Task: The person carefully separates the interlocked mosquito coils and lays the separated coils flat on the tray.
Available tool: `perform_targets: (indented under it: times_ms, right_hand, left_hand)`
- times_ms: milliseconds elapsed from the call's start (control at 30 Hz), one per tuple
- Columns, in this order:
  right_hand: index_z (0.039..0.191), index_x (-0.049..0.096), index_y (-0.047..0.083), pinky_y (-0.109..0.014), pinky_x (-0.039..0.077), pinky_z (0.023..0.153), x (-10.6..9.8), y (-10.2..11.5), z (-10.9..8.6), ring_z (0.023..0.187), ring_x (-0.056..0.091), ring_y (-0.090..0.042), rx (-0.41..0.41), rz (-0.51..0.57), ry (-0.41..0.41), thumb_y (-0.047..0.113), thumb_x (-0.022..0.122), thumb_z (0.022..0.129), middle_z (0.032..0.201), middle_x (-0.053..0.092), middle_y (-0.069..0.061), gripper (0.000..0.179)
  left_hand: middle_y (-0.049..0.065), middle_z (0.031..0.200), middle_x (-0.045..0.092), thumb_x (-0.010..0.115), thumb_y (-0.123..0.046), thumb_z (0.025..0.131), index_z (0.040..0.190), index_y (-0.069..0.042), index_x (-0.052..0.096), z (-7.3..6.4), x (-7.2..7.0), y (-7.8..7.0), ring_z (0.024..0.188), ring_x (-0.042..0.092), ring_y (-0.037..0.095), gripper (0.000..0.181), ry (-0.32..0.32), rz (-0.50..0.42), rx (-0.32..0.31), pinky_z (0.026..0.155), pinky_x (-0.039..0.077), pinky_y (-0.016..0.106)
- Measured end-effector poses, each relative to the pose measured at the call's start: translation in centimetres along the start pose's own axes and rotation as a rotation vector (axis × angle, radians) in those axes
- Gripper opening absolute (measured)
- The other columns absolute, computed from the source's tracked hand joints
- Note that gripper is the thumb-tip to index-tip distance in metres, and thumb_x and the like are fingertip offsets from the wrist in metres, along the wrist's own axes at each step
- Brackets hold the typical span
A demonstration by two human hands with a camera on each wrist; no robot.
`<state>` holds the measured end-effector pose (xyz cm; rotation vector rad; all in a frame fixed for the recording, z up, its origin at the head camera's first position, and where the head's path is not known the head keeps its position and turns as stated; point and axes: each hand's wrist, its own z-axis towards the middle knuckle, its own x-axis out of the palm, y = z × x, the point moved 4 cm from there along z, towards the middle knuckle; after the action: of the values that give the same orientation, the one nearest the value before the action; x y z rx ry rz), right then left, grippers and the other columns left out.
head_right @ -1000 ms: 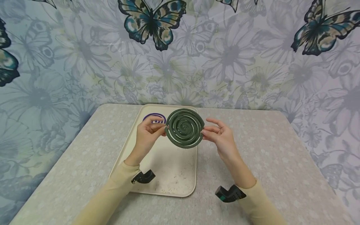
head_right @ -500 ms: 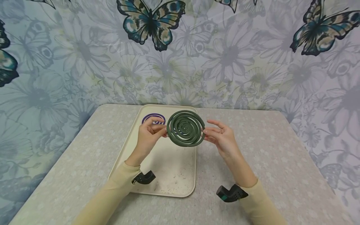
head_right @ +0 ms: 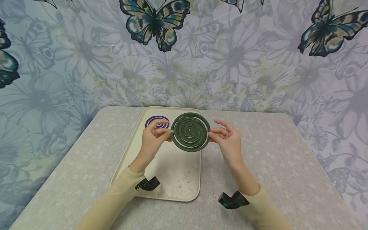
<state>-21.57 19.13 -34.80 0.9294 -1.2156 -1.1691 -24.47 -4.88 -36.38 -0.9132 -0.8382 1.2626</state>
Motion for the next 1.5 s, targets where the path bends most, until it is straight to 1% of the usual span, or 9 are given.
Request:
perform_targets:
  times_ms: [167,367,467,633,733,867,1167,1233,1500]
  right_hand:
    - [0.119,0.058,0.003,-0.022,0.059,0.063,0.5,-0.1,-0.4,0.068,0.068,-0.008,-0.163,-0.091,-0.059,-0.011,0.066,0.081,0.081,0.071,0.004,0.041]
    - [0.122,0.059,0.001,-0.021,0.058,0.063,0.5,0.4,-0.6,0.068,0.068,-0.005,-0.282,-0.282,-0.103,-0.009,0.068,0.080,0.082,0.071,0.011,0.044]
    - [0.123,0.057,0.002,-0.022,0.059,0.064,0.3,0.6,-0.6,0.068,0.068,-0.006,-0.238,-0.259,-0.076,-0.007,0.069,0.081,0.081,0.071,0.010,0.045]
    - [0.122,0.055,0.004,-0.022,0.059,0.064,0.0,0.5,-0.5,0.068,0.069,-0.006,-0.048,-0.103,0.006,-0.006,0.066,0.083,0.079,0.070,0.006,0.042]
    - [0.123,0.055,0.004,-0.022,0.059,0.064,0.0,0.6,-0.5,0.068,0.068,-0.006,-0.050,-0.157,-0.004,-0.006,0.066,0.084,0.080,0.070,0.007,0.042]
    - [0.123,0.056,0.003,-0.022,0.059,0.064,0.1,0.7,-0.7,0.067,0.067,-0.006,-0.085,-0.215,-0.045,-0.005,0.068,0.082,0.080,0.069,0.007,0.043]
    - [0.113,0.057,0.013,-0.019,0.057,0.058,-0.1,0.3,-0.5,0.061,0.065,-0.007,0.119,0.094,-0.049,-0.005,0.063,0.086,0.076,0.070,0.007,0.033]
    - [0.116,0.057,0.012,-0.020,0.058,0.059,0.0,0.2,-0.5,0.061,0.066,-0.007,0.067,0.060,-0.059,-0.006,0.064,0.085,0.078,0.069,0.006,0.036]
    - [0.121,0.058,-0.002,-0.021,0.058,0.060,0.6,0.8,-0.9,0.069,0.068,-0.008,-0.374,-0.187,-0.084,-0.011,0.068,0.079,0.087,0.071,0.003,0.044]
  left_hand:
    - [-0.001,0.078,0.074,0.060,0.007,0.087,0.120,0.003,0.052,0.1,-0.2,0.9,0.064,0.068,0.006,0.034,-0.024,-0.125,-0.233,0.062,0.059,0.022]
    - [-0.014,0.073,0.070,0.058,0.008,0.087,0.123,0.006,0.048,0.3,0.0,1.3,0.064,0.068,0.005,0.037,0.012,-0.149,-0.274,0.063,0.059,0.021]
    - [-0.011,0.077,0.072,0.059,0.007,0.087,0.121,0.006,0.050,0.3,-0.1,1.2,0.065,0.068,0.005,0.035,0.007,-0.144,-0.236,0.064,0.059,0.022]
    - [0.021,0.090,0.072,0.062,0.007,0.086,0.115,0.007,0.055,0.1,-0.1,0.6,0.066,0.068,0.005,0.030,-0.012,-0.085,-0.085,0.064,0.059,0.023]
    - [0.035,0.094,0.066,0.064,0.007,0.085,0.113,0.011,0.055,0.0,0.0,0.4,0.065,0.067,0.003,0.030,-0.004,-0.049,0.005,0.062,0.059,0.022]
    - [0.037,0.092,0.066,0.065,0.007,0.084,0.111,0.015,0.055,-0.2,0.3,0.3,0.064,0.067,0.002,0.030,-0.008,-0.033,0.077,0.061,0.059,0.021]
    - [0.022,0.087,0.072,0.065,0.007,0.084,0.110,0.013,0.055,-0.6,0.7,0.6,0.064,0.067,0.005,0.029,-0.021,-0.082,0.128,0.063,0.060,0.024]
    - [0.008,0.086,0.075,0.065,0.005,0.085,0.112,0.012,0.055,-0.6,0.7,0.8,0.065,0.068,0.005,0.030,-0.037,-0.087,0.103,0.064,0.060,0.024]
    - [0.005,0.079,0.075,0.066,0.005,0.084,0.116,0.005,0.055,-0.3,0.7,1.8,0.063,0.069,0.006,0.034,-0.084,-0.131,-0.122,0.064,0.060,0.024]
